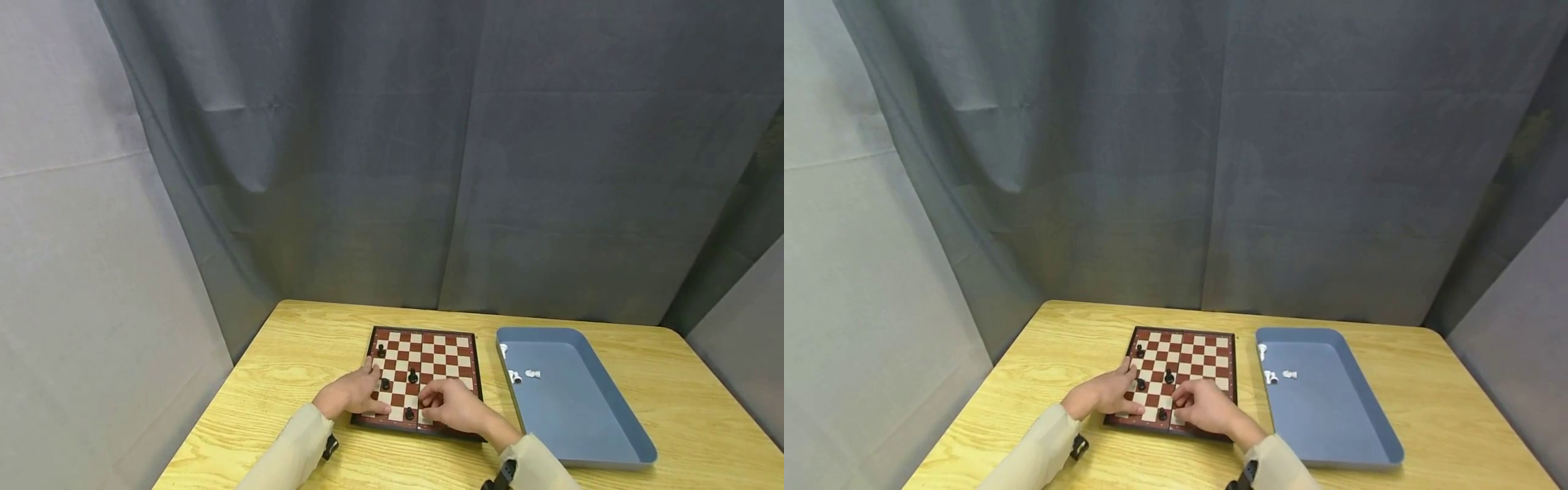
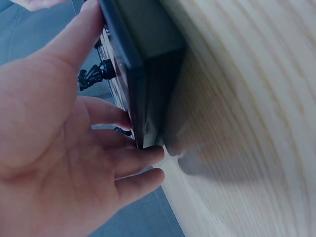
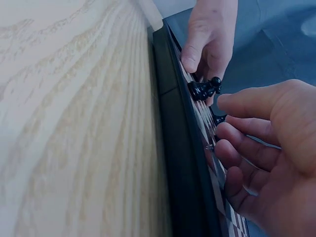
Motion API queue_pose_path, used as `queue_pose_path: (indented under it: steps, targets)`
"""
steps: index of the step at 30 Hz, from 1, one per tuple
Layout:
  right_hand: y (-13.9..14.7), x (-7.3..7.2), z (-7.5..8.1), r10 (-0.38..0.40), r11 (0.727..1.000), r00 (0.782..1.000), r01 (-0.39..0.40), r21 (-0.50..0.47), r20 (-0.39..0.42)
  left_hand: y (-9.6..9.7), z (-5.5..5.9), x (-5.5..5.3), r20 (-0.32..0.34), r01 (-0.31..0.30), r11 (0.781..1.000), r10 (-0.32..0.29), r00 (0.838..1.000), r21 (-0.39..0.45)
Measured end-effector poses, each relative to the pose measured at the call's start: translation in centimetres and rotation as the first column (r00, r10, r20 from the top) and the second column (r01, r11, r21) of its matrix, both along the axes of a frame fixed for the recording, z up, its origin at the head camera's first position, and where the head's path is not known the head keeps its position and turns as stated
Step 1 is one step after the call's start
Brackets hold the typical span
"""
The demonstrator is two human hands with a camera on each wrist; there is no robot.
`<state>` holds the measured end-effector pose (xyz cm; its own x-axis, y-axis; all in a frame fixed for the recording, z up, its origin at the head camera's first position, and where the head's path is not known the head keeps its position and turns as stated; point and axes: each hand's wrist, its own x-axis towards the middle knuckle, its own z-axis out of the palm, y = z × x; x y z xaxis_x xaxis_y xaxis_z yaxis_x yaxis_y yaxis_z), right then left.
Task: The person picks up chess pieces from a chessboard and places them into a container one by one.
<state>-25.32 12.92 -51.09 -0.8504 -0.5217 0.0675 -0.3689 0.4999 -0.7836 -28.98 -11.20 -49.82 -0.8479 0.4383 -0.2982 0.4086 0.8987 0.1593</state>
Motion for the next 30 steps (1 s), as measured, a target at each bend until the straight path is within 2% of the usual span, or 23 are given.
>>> queue_pose_path:
  steps: [8, 30]
  targets:
    - [-0.4, 0.1, -0.6, 0.019, 0.999, 0.998, -0.016, 0.042, -0.059, 0.1, -0.1, 0.1, -0.001, -0.005, 1.000, 0.005, 1.000, 0.006]
    - [-1.5, 0.3, -0.8, 0.001, 0.990, 0.995, 0.013, 0.143, -0.103, 0.0, -0.1, 0.0, -0.001, -0.007, 1.000, 0.007, 1.000, 0.022]
